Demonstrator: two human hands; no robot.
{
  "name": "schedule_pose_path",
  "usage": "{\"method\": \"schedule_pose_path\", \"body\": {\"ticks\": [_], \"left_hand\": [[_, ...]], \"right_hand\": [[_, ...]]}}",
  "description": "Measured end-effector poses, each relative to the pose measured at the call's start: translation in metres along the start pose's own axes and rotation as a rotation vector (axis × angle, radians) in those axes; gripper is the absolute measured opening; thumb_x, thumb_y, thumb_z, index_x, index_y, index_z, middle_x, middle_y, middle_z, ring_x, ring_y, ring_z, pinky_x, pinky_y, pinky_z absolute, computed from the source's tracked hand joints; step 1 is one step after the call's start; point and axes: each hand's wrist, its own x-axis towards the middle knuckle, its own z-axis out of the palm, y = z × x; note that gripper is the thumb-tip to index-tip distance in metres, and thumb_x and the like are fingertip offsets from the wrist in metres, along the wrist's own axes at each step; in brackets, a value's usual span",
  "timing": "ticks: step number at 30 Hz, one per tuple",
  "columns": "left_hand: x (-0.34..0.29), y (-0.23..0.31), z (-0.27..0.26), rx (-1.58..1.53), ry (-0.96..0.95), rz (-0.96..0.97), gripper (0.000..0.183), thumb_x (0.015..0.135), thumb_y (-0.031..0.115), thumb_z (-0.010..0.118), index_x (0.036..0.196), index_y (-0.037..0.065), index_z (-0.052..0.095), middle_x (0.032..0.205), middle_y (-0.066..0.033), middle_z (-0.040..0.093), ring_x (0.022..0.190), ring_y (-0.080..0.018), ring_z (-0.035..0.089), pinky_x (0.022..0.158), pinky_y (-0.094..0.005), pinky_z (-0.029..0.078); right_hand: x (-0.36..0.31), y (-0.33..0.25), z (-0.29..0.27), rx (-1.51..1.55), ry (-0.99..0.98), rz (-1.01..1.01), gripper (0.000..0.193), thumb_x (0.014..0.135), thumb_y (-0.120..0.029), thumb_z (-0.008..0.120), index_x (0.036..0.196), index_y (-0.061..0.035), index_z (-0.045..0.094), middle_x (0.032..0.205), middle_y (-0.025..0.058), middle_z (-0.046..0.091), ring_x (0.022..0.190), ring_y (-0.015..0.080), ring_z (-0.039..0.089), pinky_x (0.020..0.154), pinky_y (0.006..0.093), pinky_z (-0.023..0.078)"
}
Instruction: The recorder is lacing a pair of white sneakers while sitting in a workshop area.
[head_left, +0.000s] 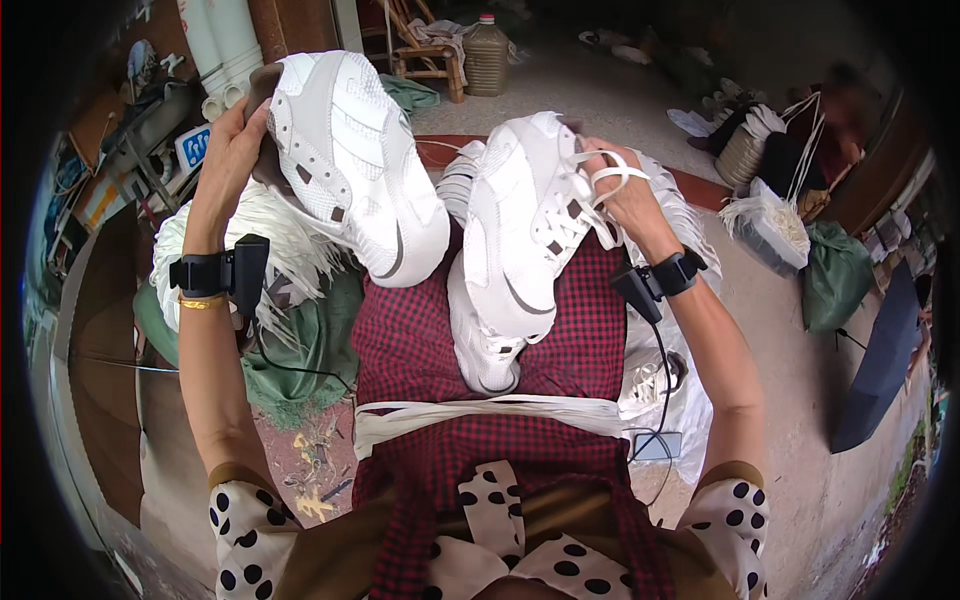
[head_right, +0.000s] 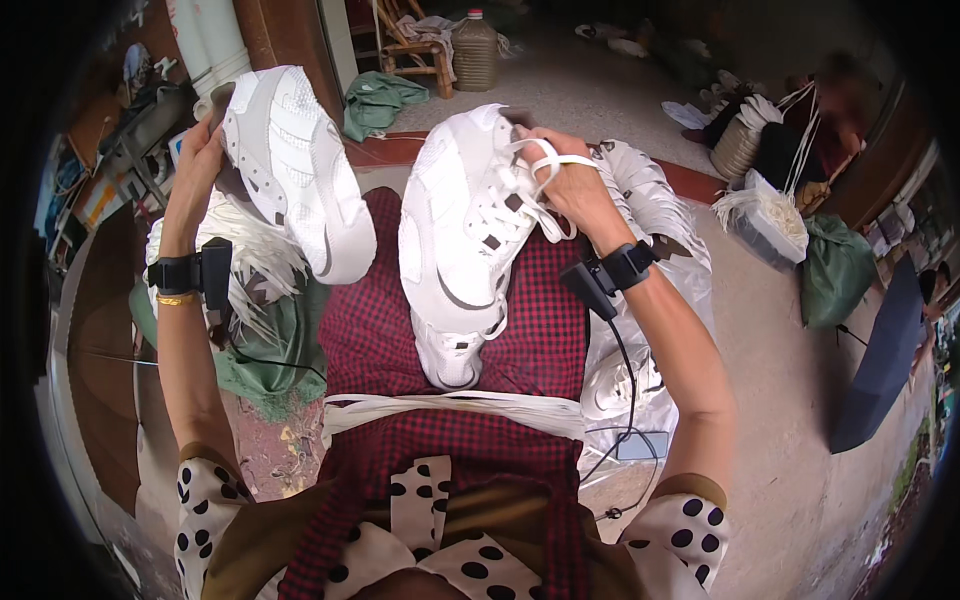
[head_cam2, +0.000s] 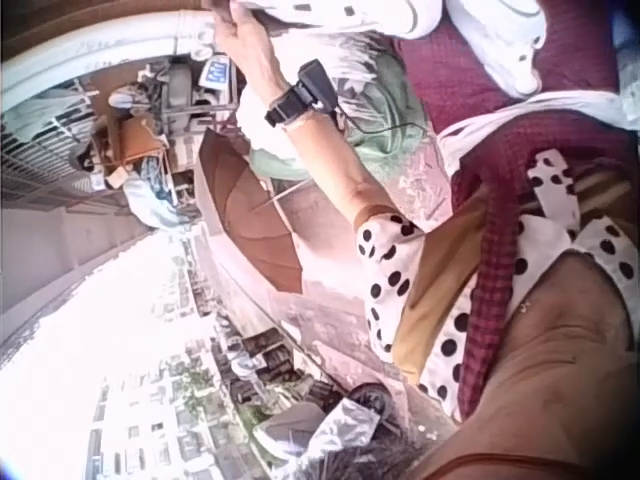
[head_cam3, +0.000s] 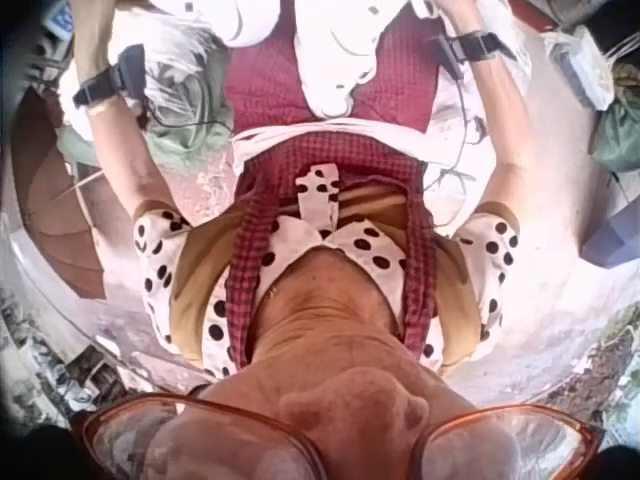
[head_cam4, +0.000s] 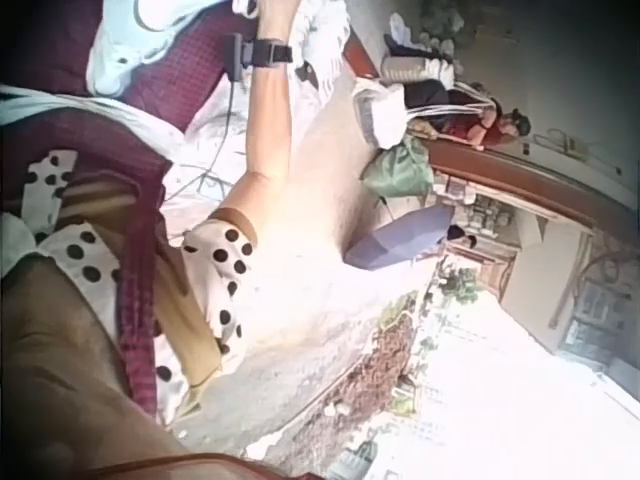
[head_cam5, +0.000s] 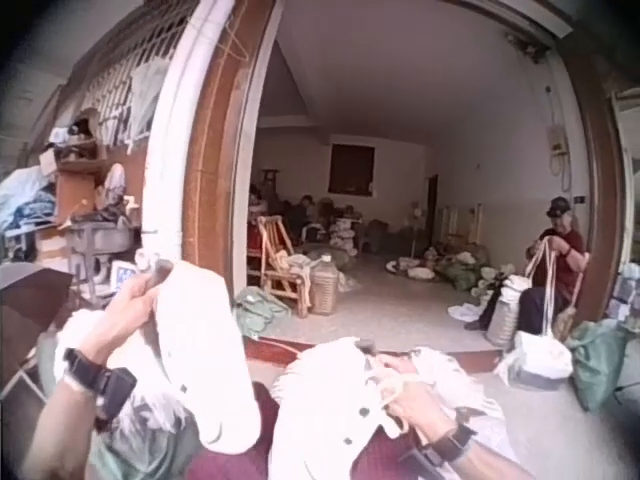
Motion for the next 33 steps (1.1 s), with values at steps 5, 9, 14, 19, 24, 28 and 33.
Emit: {"method": "schedule_pose_path", "body": {"ticks": [5, 9, 14, 19, 24, 28, 33], "left_hand": [[-0.03, 0.019, 0.042, 0.026, -0.257, 0.124, 0.034, 0.104, 0.024, 0.05, 0.125, -0.002, 0.059, 0.102, -0.0039, 0.068, 0.089, -0.0108, 0.058, 0.084, -0.0264, 0.047], [-0.031, 0.026, 0.088, 0.119, -0.444, 0.209, 0.034, 0.103, 0.024, 0.052, 0.121, -0.003, 0.06, 0.097, -0.0054, 0.067, 0.089, -0.0123, 0.057, 0.085, -0.0287, 0.047], [-0.018, 0.043, 0.131, 0.258, -0.5, 0.275, 0.037, 0.099, 0.027, 0.054, 0.115, -0.006, 0.06, 0.093, -0.0172, 0.067, 0.085, -0.0225, 0.06, 0.081, -0.035, 0.048], [-0.009, 0.051, 0.162, 0.326, -0.609, 0.289, 0.037, 0.098, 0.025, 0.053, 0.115, -0.007, 0.06, 0.096, -0.0254, 0.066, 0.087, -0.0346, 0.063, 0.084, -0.0405, 0.048], [-0.011, 0.041, 0.201, 0.4, -0.553, 0.331, 0.036, 0.095, 0.023, 0.055, 0.11, -0.009, 0.061, 0.101, -0.0303, 0.065, 0.101, -0.046, 0.061, 0.091, -0.0484, 0.047], [-0.027, 0.029, 0.238, 0.538, -0.623, 0.284, 0.039, 0.095, 0.028, 0.056, 0.101, -0.009, 0.067, 0.102, -0.0298, 0.067, 0.101, -0.0441, 0.064, 0.091, -0.0484, 0.049], [-0.034, 0.005, 0.236, 0.301, -0.655, 0.052, 0.045, 0.097, 0.035, 0.056, 0.095, -0.009, 0.066, 0.087, -0.0279, 0.066, 0.088, -0.0412, 0.065, 0.081, -0.047, 0.048]], "right_hand": [[-0.015, -0.033, 0.06, -0.319, -0.304, -0.051, 0.041, 0.092, -0.035, 0.062, 0.088, 0.0047, 0.068, 0.075, 0.024, 0.065, 0.066, 0.038, 0.064, 0.064, 0.0443, 0.05], [-0.031, -0.025, 0.066, -0.193, -0.024, -0.166, 0.035, 0.091, -0.026, 0.065, 0.096, 0.0078, 0.066, 0.08, 0.0276, 0.066, 0.069, 0.0407, 0.065, 0.063, 0.0461, 0.051], [-0.05, 0.001, 0.079, -0.379, -0.186, -0.218, 0.022, 0.077, -0.008, 0.062, 0.094, 0.0063, 0.06, 0.086, 0.0271, 0.063, 0.076, 0.0468, 0.062, 0.068, 0.0485, 0.052], [-0.077, 0.009, 0.055, -0.02, -0.018, -0.197, 0.031, 0.087, -0.014, 0.056, 0.111, 0.005, 0.06, 0.103, 0.026, 0.061, 0.1, 0.0429, 0.06, 0.089, 0.0463, 0.048], [-0.091, -0.023, 0.017, -0.027, 0.1, 0.122, 0.04, 0.089, -0.003, 0.055, 0.128, 0.0033, 0.051, 0.091, 0.0157, 0.058, 0.081, 0.0216, 0.06, 0.072, 0.0342, 0.051], [-0.097, -0.049, 0.031, -0.014, -0.304, 0.161, 0.064, 0.089, -0.015, 0.063, 0.145, -0.0027, 0.034, 0.09, 0.0142, 0.056, 0.077, 0.0213, 0.056, 0.07, 0.035, 0.049], [-0.097, -0.044, 0.044, 0.021, -0.333, 0.294, 0.075, 0.084, -0.018, 0.067, 0.148, -0.0021, 0.03, 0.097, 0.0181, 0.051, 0.084, 0.0274, 0.055, 0.074, 0.0401, 0.048]]}}
